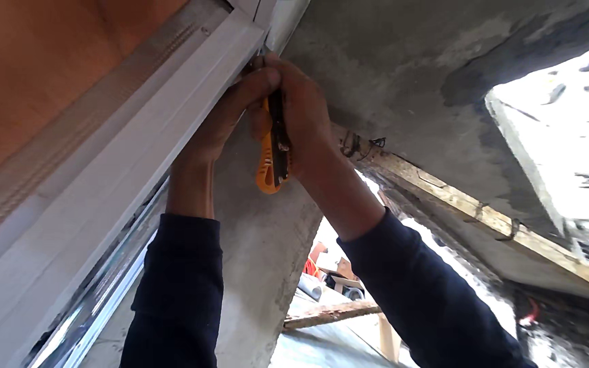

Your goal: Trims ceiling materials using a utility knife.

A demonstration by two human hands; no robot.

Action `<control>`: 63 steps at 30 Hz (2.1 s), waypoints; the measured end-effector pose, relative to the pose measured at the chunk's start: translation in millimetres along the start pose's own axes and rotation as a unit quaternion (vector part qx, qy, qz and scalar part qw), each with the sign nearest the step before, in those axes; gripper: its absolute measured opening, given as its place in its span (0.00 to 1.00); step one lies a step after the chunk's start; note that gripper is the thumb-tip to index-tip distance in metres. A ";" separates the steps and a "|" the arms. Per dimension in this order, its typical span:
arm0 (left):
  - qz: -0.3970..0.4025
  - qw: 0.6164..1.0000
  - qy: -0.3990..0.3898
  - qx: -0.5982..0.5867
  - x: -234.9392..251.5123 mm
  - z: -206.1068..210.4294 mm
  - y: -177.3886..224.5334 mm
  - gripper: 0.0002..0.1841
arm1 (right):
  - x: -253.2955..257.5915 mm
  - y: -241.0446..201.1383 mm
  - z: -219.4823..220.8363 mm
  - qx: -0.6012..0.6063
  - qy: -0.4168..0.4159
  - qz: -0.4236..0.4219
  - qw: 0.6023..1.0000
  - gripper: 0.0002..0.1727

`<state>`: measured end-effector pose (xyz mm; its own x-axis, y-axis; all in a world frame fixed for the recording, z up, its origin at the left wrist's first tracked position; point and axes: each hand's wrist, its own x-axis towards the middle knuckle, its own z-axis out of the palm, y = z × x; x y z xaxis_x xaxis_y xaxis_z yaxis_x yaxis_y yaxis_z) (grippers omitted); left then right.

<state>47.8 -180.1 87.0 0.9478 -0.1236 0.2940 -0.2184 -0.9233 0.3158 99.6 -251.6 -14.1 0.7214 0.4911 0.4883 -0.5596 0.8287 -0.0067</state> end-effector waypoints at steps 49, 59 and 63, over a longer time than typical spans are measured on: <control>-0.007 0.999 0.049 0.007 -1.1 0.4 -4.7 0.06 | 1.6 -7.9 -7.9 -0.080 -0.050 -0.003 0.996 0.20; 0.000 0.999 0.035 0.002 -4.6 0.4 -0.9 0.04 | -2.1 -1.4 -2.9 -0.054 -0.029 -0.011 0.998 0.18; -0.008 1.000 0.009 -0.029 -5.1 -8.1 -7.8 0.06 | -6.5 4.6 5.9 -0.030 0.002 -0.019 0.999 0.19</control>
<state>42.8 -169.3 90.4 0.9469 -0.1025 0.3048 -0.2176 -0.9022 0.3725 90.0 -252.6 -12.1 0.7434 0.4604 0.4851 -0.5063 0.8614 -0.0415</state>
